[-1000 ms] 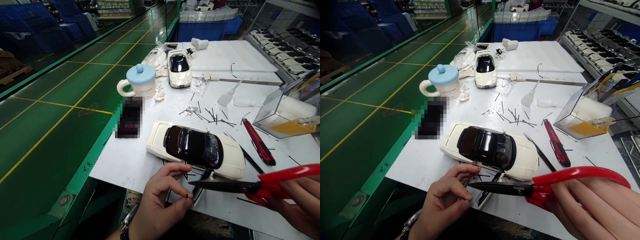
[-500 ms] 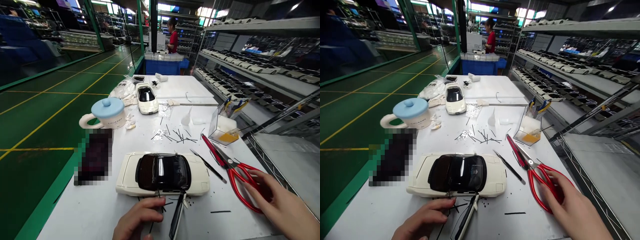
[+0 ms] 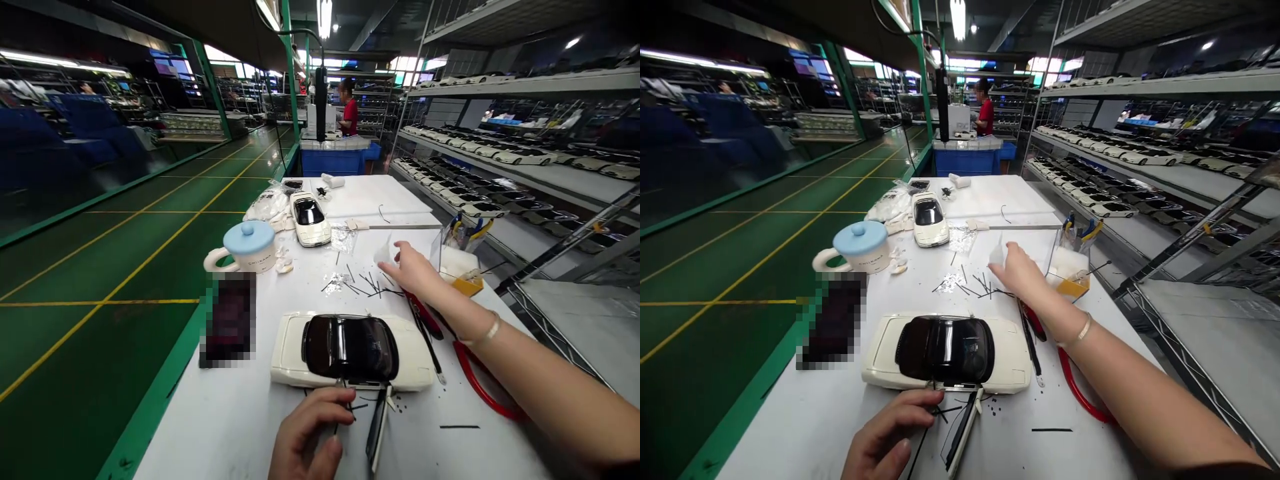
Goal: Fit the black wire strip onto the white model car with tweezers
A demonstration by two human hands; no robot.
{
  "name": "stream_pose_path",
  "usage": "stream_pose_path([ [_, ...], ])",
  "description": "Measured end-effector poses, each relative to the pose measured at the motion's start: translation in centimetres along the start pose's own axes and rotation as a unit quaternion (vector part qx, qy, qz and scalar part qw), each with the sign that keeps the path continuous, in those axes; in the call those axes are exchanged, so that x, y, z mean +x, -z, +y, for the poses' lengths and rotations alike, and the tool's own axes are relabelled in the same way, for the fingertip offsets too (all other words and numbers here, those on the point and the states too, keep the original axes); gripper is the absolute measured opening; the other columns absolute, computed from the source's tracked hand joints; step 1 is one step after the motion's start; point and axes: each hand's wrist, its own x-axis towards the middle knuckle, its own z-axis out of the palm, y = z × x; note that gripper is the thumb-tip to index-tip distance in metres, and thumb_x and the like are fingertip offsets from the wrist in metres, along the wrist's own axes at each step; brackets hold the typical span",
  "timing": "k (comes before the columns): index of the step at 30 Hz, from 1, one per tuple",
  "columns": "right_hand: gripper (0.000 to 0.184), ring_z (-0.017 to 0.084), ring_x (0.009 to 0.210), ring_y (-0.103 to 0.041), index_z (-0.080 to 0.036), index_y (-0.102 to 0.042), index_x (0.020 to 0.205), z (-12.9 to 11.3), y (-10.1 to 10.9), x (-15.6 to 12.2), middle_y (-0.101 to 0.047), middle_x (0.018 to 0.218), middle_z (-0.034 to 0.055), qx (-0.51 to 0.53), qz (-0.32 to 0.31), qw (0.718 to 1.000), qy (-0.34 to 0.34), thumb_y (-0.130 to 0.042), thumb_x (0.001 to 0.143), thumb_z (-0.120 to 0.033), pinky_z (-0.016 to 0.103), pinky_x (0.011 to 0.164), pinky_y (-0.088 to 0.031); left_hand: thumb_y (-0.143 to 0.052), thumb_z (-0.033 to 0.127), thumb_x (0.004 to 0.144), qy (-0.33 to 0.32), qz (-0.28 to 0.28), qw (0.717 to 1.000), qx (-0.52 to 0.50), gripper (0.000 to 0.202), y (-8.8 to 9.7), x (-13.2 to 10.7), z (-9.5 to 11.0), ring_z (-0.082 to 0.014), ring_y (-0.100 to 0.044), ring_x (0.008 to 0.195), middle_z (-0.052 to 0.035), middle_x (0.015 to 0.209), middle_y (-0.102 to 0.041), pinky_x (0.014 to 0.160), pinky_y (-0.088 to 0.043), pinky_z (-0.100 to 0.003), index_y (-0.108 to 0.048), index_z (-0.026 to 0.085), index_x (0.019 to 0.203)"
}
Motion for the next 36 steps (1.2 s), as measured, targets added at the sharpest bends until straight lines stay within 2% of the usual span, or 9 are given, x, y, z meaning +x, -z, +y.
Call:
stream_pose_path([
  [5, 0.019, 0.034, 0.093, -0.058, -0.014, -0.053, 0.076, -0.8, -2.3, 3.2, -0.060, 0.093, 0.0186, 0.039, 0.031, 0.999, 0.000, -0.059, 0.076, -0.032, 0.042, 0.082, -0.043, -0.058, 0.044, 0.085, -0.010, -0.004, 1.000, 0.000, 0.028, -0.2, -0.4, 0.2, -0.0242, -0.061, 0.103, -0.0109, 0.108, -0.067, 0.092, -0.048, -0.036, -0.070, 0.019, 0.089],
  [10, 0.030, 0.024, 0.088, -0.061, -0.020, -0.044, 0.075, -2.1, 0.0, -0.6, -0.062, 0.105, 0.0104, 0.198, 0.066, 0.977, 0.036, -0.066, 0.072, -0.041, 0.036, 0.075, -0.049, -0.056, 0.039, 0.087, -0.016, -0.015, 1.000, 0.005, 0.025, -0.2, -0.4, 0.4, -0.0245, -0.062, 0.102, -0.0115, 0.108, -0.068, 0.091, -0.049, -0.036, -0.070, 0.019, 0.090],
  [14, 0.040, 0.019, 0.071, -0.065, -0.021, -0.049, 0.078, -2.2, 2.9, -6.7, -0.066, 0.077, 0.0042, 0.423, 0.023, 0.906, 0.022, -0.077, 0.068, -0.048, 0.030, 0.062, -0.054, -0.057, 0.036, 0.087, -0.015, -0.009, 1.000, -0.024, 0.021, -0.4, -0.3, 0.8, -0.0233, -0.062, 0.102, -0.0097, 0.107, -0.068, 0.091, -0.048, -0.035, -0.070, 0.019, 0.089],
  [16, 0.040, 0.013, 0.055, -0.058, -0.021, -0.055, 0.073, -1.8, 3.7, -9.9, -0.058, 0.063, 0.0004, 0.524, 0.057, 0.850, -0.016, -0.083, 0.062, -0.048, 0.024, 0.052, -0.051, -0.056, 0.033, 0.088, -0.011, -0.009, 0.999, -0.031, 0.019, -0.4, -0.3, 1.0, -0.0220, -0.062, 0.102, -0.0082, 0.108, -0.068, 0.092, -0.047, -0.034, -0.070, 0.020, 0.089],
  [18, 0.038, 0.011, 0.052, -0.053, -0.022, -0.063, 0.075, -1.2, 3.7, -12.8, -0.055, 0.062, -0.0005, 0.561, 0.093, 0.821, -0.051, -0.085, 0.060, -0.049, 0.023, 0.049, -0.050, -0.056, 0.032, 0.089, -0.007, -0.010, 0.999, -0.032, 0.018, -0.3, -0.3, 1.0, -0.0211, -0.061, 0.103, -0.0066, 0.109, -0.068, 0.093, -0.047, -0.033, -0.070, 0.022, 0.090],
  [21, 0.032, 0.018, 0.073, -0.060, -0.025, -0.068, 0.087, -0.8, 2.5, -16.4, -0.061, 0.083, 0.0039, 0.501, 0.107, 0.858, -0.026, -0.081, 0.067, -0.046, 0.028, 0.057, -0.053, -0.056, 0.033, 0.089, -0.007, -0.005, 0.999, -0.035, 0.018, -0.1, -0.4, 0.8, -0.0214, -0.061, 0.103, -0.0057, 0.108, -0.069, 0.092, -0.047, -0.033, -0.070, 0.023, 0.091],
  [24, 0.015, 0.021, 0.079, -0.057, -0.026, -0.064, 0.094, -1.3, 0.9, -18.5, -0.059, 0.083, 0.0041, 0.429, 0.100, 0.889, 0.125, -0.071, 0.081, -0.030, 0.030, 0.057, -0.050, -0.054, 0.033, 0.090, -0.001, 0.003, 0.999, -0.042, 0.019, 0.1, -0.5, 0.6, -0.0222, -0.062, 0.102, -0.0061, 0.107, -0.069, 0.090, -0.049, -0.034, -0.070, 0.022, 0.090],
  [27, 0.022, 0.019, 0.072, -0.055, -0.023, -0.058, 0.098, -2.4, -0.3, -18.9, -0.055, 0.075, 0.0026, 0.362, 0.087, 0.898, 0.235, -0.063, 0.081, -0.012, 0.029, 0.053, -0.046, -0.053, 0.032, 0.091, 0.005, 0.000, 0.999, -0.043, 0.019, 0.2, -0.6, 0.6, -0.0219, -0.062, 0.102, -0.0062, 0.107, -0.069, 0.091, -0.049, -0.034, -0.070, 0.022, 0.091],
  [36, 0.027, 0.016, 0.066, -0.049, -0.017, -0.053, 0.103, -3.7, -1.0, -18.2, -0.054, 0.074, 0.0041, 0.284, 0.097, 0.900, 0.318, -0.058, 0.079, -0.007, 0.031, 0.054, -0.045, -0.052, 0.027, 0.092, -0.009, -0.015, 0.999, -0.031, 0.017, 0.3, -0.6, 0.8, -0.0190, -0.062, 0.104, -0.0036, 0.109, -0.068, 0.092, -0.048, -0.030, -0.069, 0.024, 0.094],
])
